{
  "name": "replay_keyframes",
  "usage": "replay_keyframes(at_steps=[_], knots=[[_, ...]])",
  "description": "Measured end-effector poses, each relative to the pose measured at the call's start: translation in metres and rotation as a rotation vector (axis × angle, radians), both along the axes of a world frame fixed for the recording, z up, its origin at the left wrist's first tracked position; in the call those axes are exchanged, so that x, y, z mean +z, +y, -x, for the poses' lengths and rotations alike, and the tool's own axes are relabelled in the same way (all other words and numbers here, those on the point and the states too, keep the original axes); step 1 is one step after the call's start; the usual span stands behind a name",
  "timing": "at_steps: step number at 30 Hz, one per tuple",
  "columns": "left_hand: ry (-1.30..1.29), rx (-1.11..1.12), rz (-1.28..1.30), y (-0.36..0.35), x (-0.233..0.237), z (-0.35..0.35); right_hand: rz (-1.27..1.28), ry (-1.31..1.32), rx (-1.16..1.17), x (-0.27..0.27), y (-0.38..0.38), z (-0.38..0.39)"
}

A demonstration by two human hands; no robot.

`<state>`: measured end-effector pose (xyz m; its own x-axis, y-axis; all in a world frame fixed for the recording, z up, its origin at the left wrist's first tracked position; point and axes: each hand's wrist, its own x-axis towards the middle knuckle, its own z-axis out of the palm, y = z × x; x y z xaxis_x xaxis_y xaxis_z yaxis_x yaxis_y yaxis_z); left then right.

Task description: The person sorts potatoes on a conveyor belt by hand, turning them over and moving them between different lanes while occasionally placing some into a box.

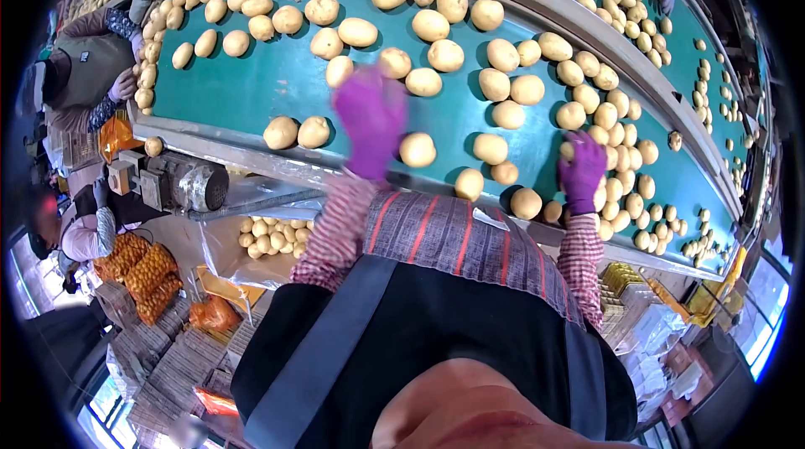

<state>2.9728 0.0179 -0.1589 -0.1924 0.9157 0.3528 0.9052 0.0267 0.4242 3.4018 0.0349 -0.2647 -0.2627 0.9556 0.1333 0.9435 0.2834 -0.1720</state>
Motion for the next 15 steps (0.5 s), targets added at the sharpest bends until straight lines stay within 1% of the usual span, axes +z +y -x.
replay_keyframes(at_steps=[1, 3, 4, 5, 6, 7, 9, 10, 11, 12, 13, 14, 15], knots=[[0.000, 0.160, -0.047, 0.011, 0.004, 0.028, -0.077, 0.000, -0.048, -0.015, 0.001, -0.027], [-0.103, 0.321, 0.071, 0.034, -0.046, 0.097, 0.076, -0.028, -0.162, -0.009, 0.013, -0.067], [-0.249, 0.249, 0.040, 0.043, -0.061, 0.116, 0.151, 0.073, -0.303, -0.007, 0.020, -0.079], [-0.394, 0.174, 0.012, 0.049, -0.067, 0.125, -0.010, 0.186, -0.368, -0.030, 0.027, -0.097], [-0.492, 0.130, 0.113, 0.054, -0.067, 0.126, -0.147, 0.247, -0.313, -0.026, 0.037, -0.091], [-0.563, 0.108, 0.132, 0.054, -0.054, 0.110, -0.282, 0.303, -0.263, -0.014, 0.042, -0.075], [-0.975, 0.040, 0.029, 0.049, -0.030, 0.079, -0.210, 0.553, -0.111, 0.035, 0.042, -0.005], [-1.037, 0.096, 0.150, 0.043, -0.003, 0.076, -0.103, 0.696, -0.046, 0.046, 0.028, 0.024], [-1.194, -0.039, -0.007, 0.031, 0.007, 0.071, 0.287, 1.143, -0.101, 0.055, 0.012, 0.054], [-0.767, -0.085, -0.046, 0.008, 0.027, 0.063, 0.104, 0.810, 0.198, 0.069, 0.008, 0.085], [-0.340, -0.060, -0.129, -0.016, 0.048, 0.055, 0.103, 0.740, 0.459, 0.070, 0.000, 0.105], [-0.313, -0.011, -0.179, -0.044, 0.055, 0.060, 0.019, 0.687, 0.574, 0.068, -0.015, 0.121], [-0.845, 0.043, -0.223, -0.083, 0.056, 0.073, -0.065, 0.631, 0.683, 0.062, -0.031, 0.132]])
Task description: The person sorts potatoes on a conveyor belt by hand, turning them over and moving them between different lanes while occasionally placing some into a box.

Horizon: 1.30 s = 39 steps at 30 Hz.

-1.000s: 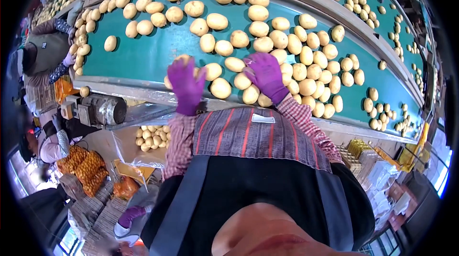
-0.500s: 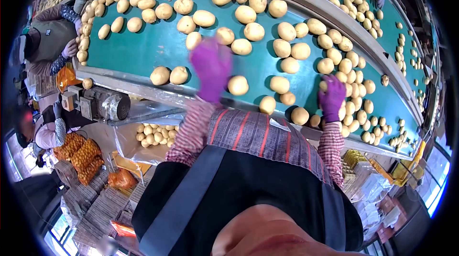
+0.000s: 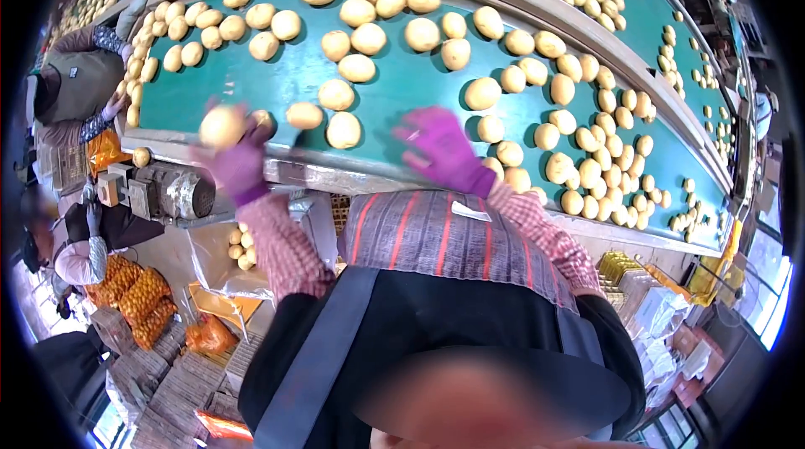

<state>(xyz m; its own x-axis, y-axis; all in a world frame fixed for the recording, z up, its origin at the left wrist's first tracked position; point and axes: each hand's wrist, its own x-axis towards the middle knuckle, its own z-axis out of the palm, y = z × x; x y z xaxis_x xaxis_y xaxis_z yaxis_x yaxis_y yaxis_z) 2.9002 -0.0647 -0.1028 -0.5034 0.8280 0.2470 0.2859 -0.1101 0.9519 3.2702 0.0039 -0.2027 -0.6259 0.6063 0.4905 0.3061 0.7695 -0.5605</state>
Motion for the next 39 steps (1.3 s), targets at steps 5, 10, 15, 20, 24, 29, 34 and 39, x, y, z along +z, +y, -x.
replay_keyframes(at_steps=[5, 10, 15, 20, 24, 29, 34, 39], knots=[[-0.570, 0.401, -0.037, -0.207, -0.022, 0.056, 0.018, -0.199, 0.113, -0.052, -0.027, -0.024], [0.998, 0.860, 1.432, -0.272, -0.106, 0.007, 0.033, -0.365, -0.076, -0.060, -0.033, -0.101], [1.299, 0.412, 0.189, -0.072, -0.074, -0.114, 0.018, -0.532, -0.363, -0.063, -0.055, -0.222], [1.355, 0.244, 0.523, 0.040, -0.117, -0.174, 0.218, -0.553, -0.539, -0.049, -0.029, -0.315], [1.416, 0.177, 0.689, 0.045, -0.117, -0.203, 0.187, -0.449, -0.792, -0.060, -0.012, -0.387], [1.395, 0.413, 0.693, 0.016, -0.131, -0.138, 0.070, -0.580, -1.171, -0.129, -0.017, -0.448], [1.232, 0.147, 0.546, 0.034, -0.155, -0.169, 0.219, 0.033, -0.546, -0.042, -0.009, -0.297], [0.875, -0.298, 0.286, 0.042, -0.114, -0.397, 0.369, -0.269, -0.382, -0.081, -0.006, -0.256]])
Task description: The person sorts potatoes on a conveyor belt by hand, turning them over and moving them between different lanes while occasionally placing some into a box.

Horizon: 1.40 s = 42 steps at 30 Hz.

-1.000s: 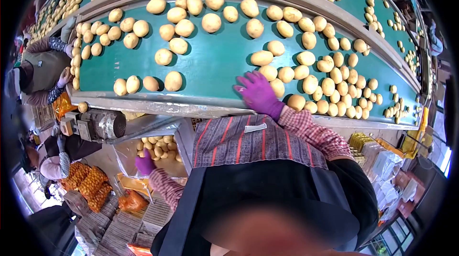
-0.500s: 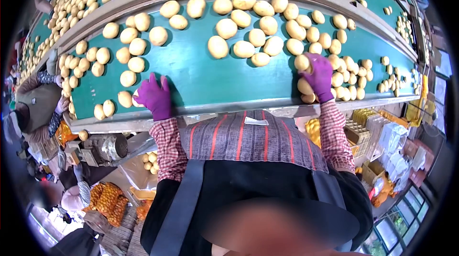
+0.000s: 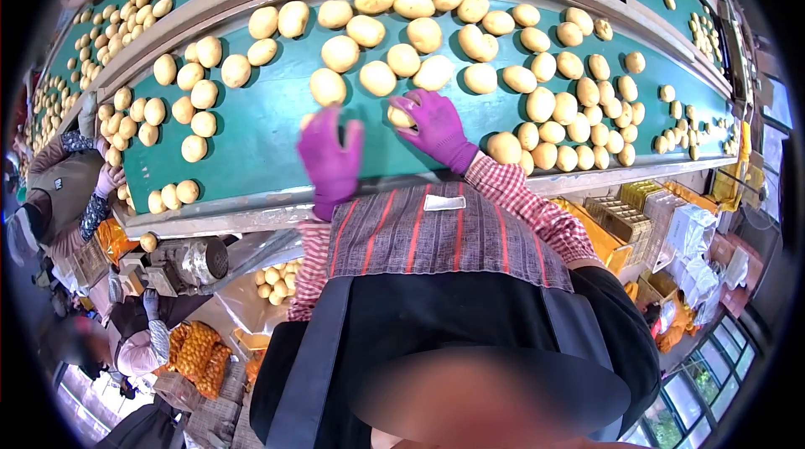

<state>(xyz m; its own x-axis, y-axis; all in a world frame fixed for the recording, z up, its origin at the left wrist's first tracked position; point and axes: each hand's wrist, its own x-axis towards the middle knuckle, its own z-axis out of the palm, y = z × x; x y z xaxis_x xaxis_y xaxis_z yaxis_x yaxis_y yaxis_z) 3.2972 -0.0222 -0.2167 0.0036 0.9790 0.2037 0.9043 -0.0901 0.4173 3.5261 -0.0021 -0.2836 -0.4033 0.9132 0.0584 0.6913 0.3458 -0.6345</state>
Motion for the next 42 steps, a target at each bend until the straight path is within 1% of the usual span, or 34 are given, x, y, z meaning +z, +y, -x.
replay_keyframes(at_steps=[1, 3, 4, 5, 6, 7, 8, 10, 11, 12, 13, 14, 15, 16, 17, 18, 20, 22, 23, 24, 25, 26, 27, 29, 30, 31, 32, 33, 34, 35, 37, 39, 40, 42], knots=[[-0.116, 0.021, 0.000, -0.011, -0.003, -0.030, 0.171, 0.147, -0.090, 0.007, 0.000, 0.001], [-0.820, 0.267, 0.174, -0.026, -0.014, -0.076, 0.523, 0.441, -0.269, 0.027, -0.007, 0.002], [-0.997, 0.311, 0.278, -0.026, -0.028, -0.076, 0.343, 0.516, -0.175, 0.040, -0.010, 0.002], [-1.174, 0.359, 0.383, -0.027, -0.040, -0.074, 0.232, 0.445, 0.043, 0.056, -0.018, -0.009], [-1.530, 0.482, 0.488, -0.033, -0.001, -0.085, 0.244, 0.350, 0.138, 0.061, -0.025, -0.008], [-1.623, 0.487, 0.525, -0.042, 0.008, -0.072, 0.253, 0.257, 0.230, 0.064, -0.031, -0.009], [-1.629, 0.349, 0.545, -0.053, 0.003, -0.045, 0.096, 0.420, 0.274, 0.065, -0.038, -0.017], [-1.397, 0.550, 0.155, -0.099, 0.020, -0.005, 0.048, 0.399, 0.296, 0.063, -0.042, -0.039], [-1.016, 0.690, -0.003, -0.132, 0.011, 0.035, 0.026, 0.390, 0.305, 0.060, -0.045, -0.052], [-1.076, 0.773, -0.161, -0.160, 0.029, 0.050, -0.114, 0.364, 0.250, 0.049, -0.051, -0.067], [-0.581, 1.114, -0.130, -0.194, 0.032, 0.080, -0.175, 0.311, 0.238, 0.035, -0.055, -0.080], [-0.036, 0.942, -0.291, -0.250, 0.007, 0.128, -0.235, 0.259, 0.226, 0.020, -0.057, -0.095], [0.121, 1.084, -0.148, -0.276, 0.022, 0.113, -0.292, 0.209, 0.215, 0.012, -0.059, -0.112], [0.345, 1.119, 0.014, -0.333, -0.014, 0.149, -0.242, 0.079, 0.229, 0.012, -0.061, -0.133], [0.680, 1.099, 0.342, -0.380, -0.034, 0.166, -0.192, -0.048, 0.245, 0.018, -0.061, -0.153], [0.616, 1.246, 0.530, -0.382, -0.031, 0.149, -0.146, -0.173, 0.248, 0.017, -0.061, -0.166], [0.783, 1.291, 0.434, -0.368, -0.046, 0.132, -0.105, -0.171, 0.163, 0.012, -0.066, -0.187], [0.891, 0.920, -0.229, -0.293, -0.039, 0.091, -0.125, -0.139, 0.097, 0.003, -0.076, -0.222], [0.669, 0.823, -0.252, -0.233, -0.016, 0.048, -0.179, -0.097, 0.057, -0.005, -0.076, -0.243], [0.593, 0.632, -0.298, -0.180, 0.001, 0.004, -0.059, -0.125, 0.031, 0.006, -0.072, -0.266], [0.403, 0.367, -0.271, -0.140, 0.002, -0.024, -0.041, -0.266, 0.027, -0.003, -0.069, -0.297], [0.376, 0.175, -0.361, -0.104, 0.005, -0.064, -0.111, -0.338, -0.037, -0.020, -0.069, -0.321], [0.168, 0.184, -0.275, -0.080, -0.002, -0.101, -0.116, -0.381, -0.012, -0.008, -0.063, -0.344], [0.110, 0.056, -0.238, -0.051, -0.038, -0.158, -0.209, -0.479, -0.098, -0.028, -0.054, -0.404], [-0.054, 0.066, -0.059, -0.044, -0.061, -0.188, -0.208, -0.449, -0.210, -0.030, -0.050, -0.432], [-0.095, 0.067, -0.030, -0.047, -0.084, -0.224, -0.203, -0.416, -0.318, -0.031, -0.047, -0.452], [-0.144, -0.048, 0.051, -0.047, -0.094, -0.256, -0.083, -0.561, -0.379, -0.022, -0.040, -0.463], [-0.192, -0.107, 0.105, -0.048, -0.071, -0.298, 0.033, -0.704, -0.440, -0.010, -0.028, -0.471], [-0.262, -0.098, 0.024, -0.053, -0.079, -0.327, -0.092, -0.434, -0.563, -0.024, -0.017, -0.473], [-0.319, -0.219, 0.292, -0.039, -0.041, -0.344, -0.348, -0.160, -0.582, -0.021, -0.002, -0.456], [-0.300, -0.347, 0.431, -0.033, -0.045, -0.360, -0.318, 0.180, -0.502, 0.010, 0.041, -0.390], [-0.298, -0.446, 0.310, -0.028, -0.058, -0.367, -0.262, 0.388, -0.291, 0.029, 0.084, -0.330], [-0.315, -0.476, 0.358, -0.018, -0.041, -0.368, -0.315, 0.300, -0.208, 0.015, 0.110, -0.314], [-0.353, -0.402, 0.256, -0.006, -0.030, -0.368, -0.400, 0.093, -0.045, -0.042, 0.155, -0.276]])
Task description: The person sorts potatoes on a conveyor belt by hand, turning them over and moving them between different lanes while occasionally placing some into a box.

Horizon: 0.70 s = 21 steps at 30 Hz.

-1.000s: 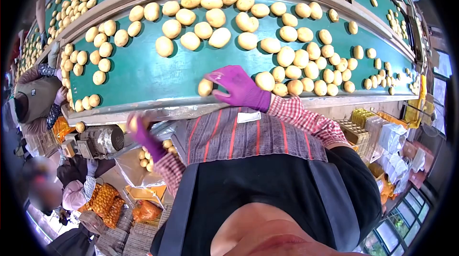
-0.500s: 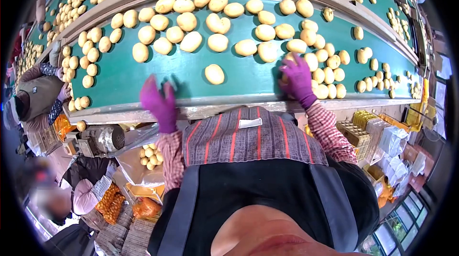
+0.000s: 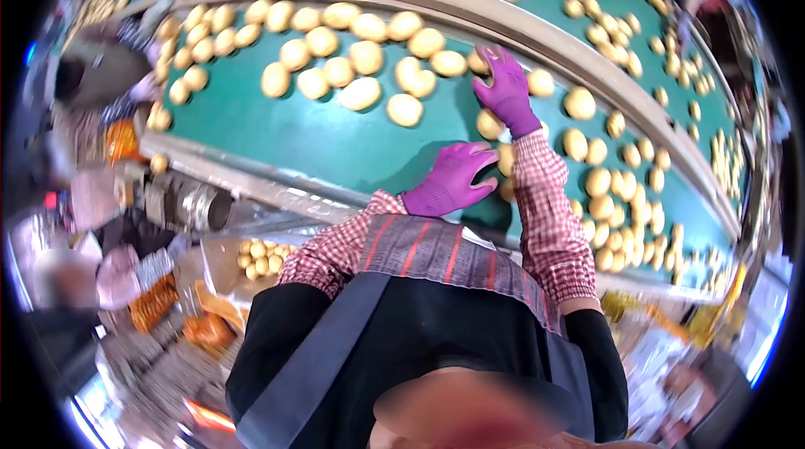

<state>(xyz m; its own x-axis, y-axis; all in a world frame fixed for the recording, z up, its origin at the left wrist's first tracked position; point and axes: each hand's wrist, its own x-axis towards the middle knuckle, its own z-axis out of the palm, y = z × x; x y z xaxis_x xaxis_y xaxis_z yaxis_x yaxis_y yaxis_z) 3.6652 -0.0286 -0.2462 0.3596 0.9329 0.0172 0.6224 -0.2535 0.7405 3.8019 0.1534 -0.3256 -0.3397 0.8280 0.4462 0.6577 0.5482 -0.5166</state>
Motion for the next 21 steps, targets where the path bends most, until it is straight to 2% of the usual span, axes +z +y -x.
replay_keyframes(at_steps=[1, 3, 5, 7, 8, 9, 10, 11, 12, 13, 14, 15, 17, 18, 19, 21], knots=[[-0.055, 0.074, -0.033, 0.004, -0.002, 0.002, 0.066, -0.138, -0.046, -0.003, 0.010, 0.010], [-0.366, 0.213, 0.173, 0.011, 0.001, 0.017, 0.088, -0.093, 0.019, -0.012, 0.045, 0.016], [-0.879, 0.394, 0.363, 0.007, -0.001, 0.026, 0.190, -0.087, 0.029, -0.001, 0.050, 0.022], [-1.126, 0.482, 0.387, -0.002, 0.006, 0.041, 0.318, -0.201, -0.023, 0.053, 0.023, 0.033], [-1.111, 0.554, 0.401, -0.007, 0.024, 0.045, 0.388, 0.088, 0.060, 0.074, -0.003, 0.036], [-1.216, 0.631, 0.383, -0.010, 0.040, 0.045, 0.468, 0.366, 0.145, 0.093, -0.032, 0.037], [-1.323, 0.695, 0.373, -0.011, 0.067, 0.051, 0.578, 0.462, 0.331, 0.111, -0.053, 0.050], [-1.433, 0.760, 0.376, -0.019, 0.074, 0.052, 0.701, 0.548, 0.511, 0.111, -0.079, 0.058], [-1.454, 0.750, 0.285, -0.028, 0.069, 0.061, 0.625, 0.491, 0.591, 0.132, -0.101, 0.060], [-1.456, 0.836, 0.279, -0.048, 0.075, 0.074, 0.546, 0.433, 0.665, 0.149, -0.120, 0.058], [-1.465, 0.949, 0.201, -0.072, 0.082, 0.086, 0.364, 0.351, 0.629, 0.154, -0.130, 0.054], [-1.240, 1.042, -0.018, -0.106, 0.082, 0.105, 0.184, 0.272, 0.582, 0.154, -0.139, 0.048], [-0.651, 1.330, -0.370, -0.172, 0.084, 0.145, 0.053, 0.206, 0.536, 0.150, -0.151, 0.034], [-0.604, 1.481, -0.337, -0.195, 0.112, 0.153, 0.018, 0.173, 0.528, 0.150, -0.151, 0.025], [-0.063, 1.461, -0.625, -0.241, 0.087, 0.183, -0.009, 0.141, 0.522, 0.146, -0.152, 0.017], [0.885, 1.703, -0.316, -0.306, 0.062, 0.197, -0.094, -0.056, 0.493, 0.125, -0.154, 0.001]])
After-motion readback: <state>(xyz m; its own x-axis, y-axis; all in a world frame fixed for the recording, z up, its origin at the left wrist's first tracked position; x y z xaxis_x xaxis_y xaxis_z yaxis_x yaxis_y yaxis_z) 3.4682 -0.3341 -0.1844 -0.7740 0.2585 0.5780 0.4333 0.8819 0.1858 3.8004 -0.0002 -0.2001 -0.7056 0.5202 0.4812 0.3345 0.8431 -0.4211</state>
